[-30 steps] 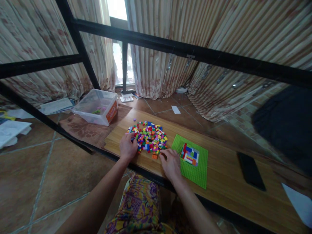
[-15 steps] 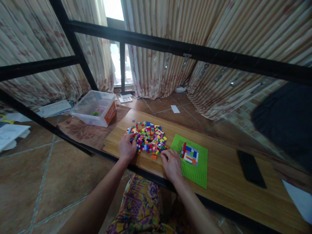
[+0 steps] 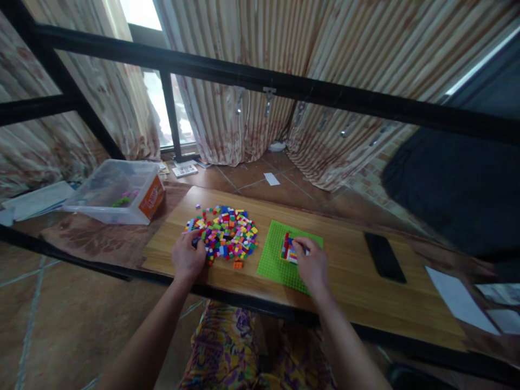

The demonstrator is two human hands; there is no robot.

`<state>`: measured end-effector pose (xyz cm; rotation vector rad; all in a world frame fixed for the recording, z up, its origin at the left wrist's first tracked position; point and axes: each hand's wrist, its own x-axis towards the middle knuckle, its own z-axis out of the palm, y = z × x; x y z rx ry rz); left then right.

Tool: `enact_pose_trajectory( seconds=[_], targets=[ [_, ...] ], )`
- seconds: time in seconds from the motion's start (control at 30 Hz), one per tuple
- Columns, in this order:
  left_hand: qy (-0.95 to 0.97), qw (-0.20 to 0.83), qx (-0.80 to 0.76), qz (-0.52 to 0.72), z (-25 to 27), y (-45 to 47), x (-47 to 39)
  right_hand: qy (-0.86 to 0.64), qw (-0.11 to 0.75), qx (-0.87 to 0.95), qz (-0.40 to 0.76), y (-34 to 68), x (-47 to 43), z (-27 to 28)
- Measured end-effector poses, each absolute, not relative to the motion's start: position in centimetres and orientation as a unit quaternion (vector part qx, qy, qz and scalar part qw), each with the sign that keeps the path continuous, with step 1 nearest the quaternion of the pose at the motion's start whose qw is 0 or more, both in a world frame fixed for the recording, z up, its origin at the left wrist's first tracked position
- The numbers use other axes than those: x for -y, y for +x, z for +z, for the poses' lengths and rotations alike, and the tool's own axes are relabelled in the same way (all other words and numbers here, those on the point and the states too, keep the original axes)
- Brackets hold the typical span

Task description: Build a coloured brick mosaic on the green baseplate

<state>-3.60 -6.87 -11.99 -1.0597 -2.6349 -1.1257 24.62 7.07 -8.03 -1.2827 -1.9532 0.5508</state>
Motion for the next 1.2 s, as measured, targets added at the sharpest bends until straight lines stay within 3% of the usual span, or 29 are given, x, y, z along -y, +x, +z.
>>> enact_pose_trajectory(
  seconds=[0.3, 1.2],
  targets=[
    [-0.347, 0.045, 0.863, -0.365, -11.7, -3.6, 6.8, -0.518, 0.312, 0.768, 0.211, 26.2, -11.8, -9.4],
    [-0.342, 0.05, 0.867, -0.358, -11.9, -3.5, 6.7, -0.496, 0.293, 0.772, 0.268, 26.1, -12.7, -9.9]
  ],
)
